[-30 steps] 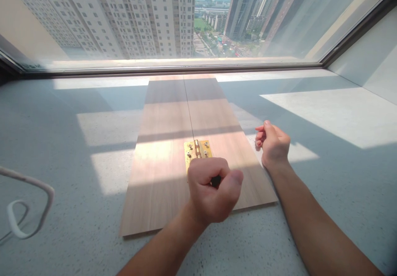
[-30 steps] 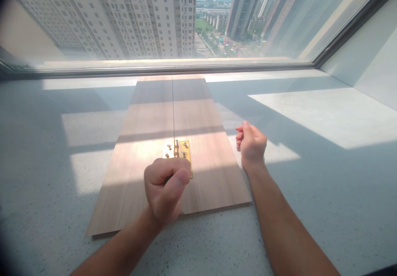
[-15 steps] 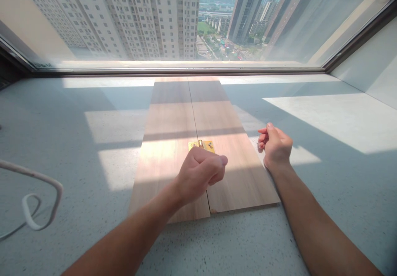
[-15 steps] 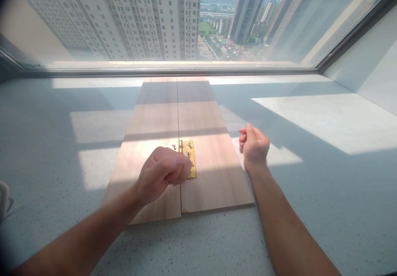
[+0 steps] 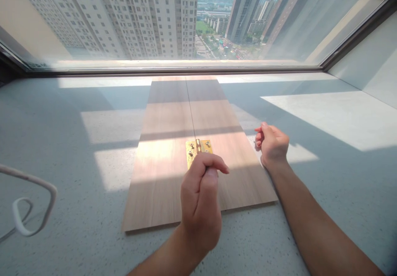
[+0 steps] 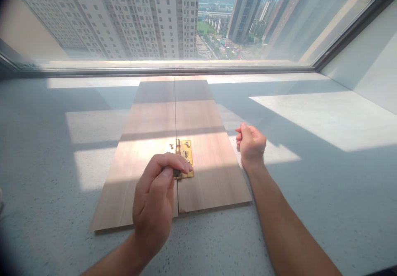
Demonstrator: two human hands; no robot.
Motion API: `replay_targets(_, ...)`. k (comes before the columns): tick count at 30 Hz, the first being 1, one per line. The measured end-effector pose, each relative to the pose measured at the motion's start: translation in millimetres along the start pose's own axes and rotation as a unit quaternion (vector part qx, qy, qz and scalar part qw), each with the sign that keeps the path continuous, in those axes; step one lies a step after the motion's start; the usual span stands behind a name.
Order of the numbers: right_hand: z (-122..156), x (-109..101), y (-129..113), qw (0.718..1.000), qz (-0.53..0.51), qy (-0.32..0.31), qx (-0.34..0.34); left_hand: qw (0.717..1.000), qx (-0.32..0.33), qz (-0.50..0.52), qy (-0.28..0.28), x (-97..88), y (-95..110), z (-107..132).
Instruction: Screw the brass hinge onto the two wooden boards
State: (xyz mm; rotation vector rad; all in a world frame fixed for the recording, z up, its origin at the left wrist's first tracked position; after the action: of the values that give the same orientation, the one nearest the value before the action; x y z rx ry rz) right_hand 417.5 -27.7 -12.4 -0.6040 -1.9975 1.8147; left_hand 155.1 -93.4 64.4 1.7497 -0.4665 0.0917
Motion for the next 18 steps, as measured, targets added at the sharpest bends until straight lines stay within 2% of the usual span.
replay_targets(4, 1, 1, 0, 1.0, 0.003, 0.001, 0.006, 0.996, 0.077, 0.001, -0.044, 7.9, -5, 5)
replay_targets(8, 2, 1, -1, 1.0, 0.002, 0.0, 0.01, 0.989, 0.118, -0.048, -0.074, 18.1, -3, -9)
replay_targets(12, 3, 2, -1, 1.0, 0.002, 0.003, 0.01, 0.981, 0.069, -0.072, -0.168, 29.9, 0, -24)
replay_targets(15, 3, 2, -2, 1.0, 0.002, 0.003, 0.01, 0.981, -0.002, -0.009, -0.194, 19.6, -4, -33)
replay_targets(18, 3, 2, -2, 1.0, 0.003, 0.002, 0.011, 0.976, -0.007, 0.05, -0.212, 4.6, -3, -38)
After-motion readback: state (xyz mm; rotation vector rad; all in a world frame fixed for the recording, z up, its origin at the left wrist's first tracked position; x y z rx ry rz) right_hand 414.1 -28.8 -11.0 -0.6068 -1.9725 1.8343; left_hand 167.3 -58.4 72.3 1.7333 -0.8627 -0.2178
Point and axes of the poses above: each hand's wrist, its own z-axis away from the middle knuckle, its own x-axis out of the palm, y = z × x, the point moved 5 cm from there along -z, towards the middle knuckle, and after that the axes turned 11 degrees about -y, right-handed, at the moved point
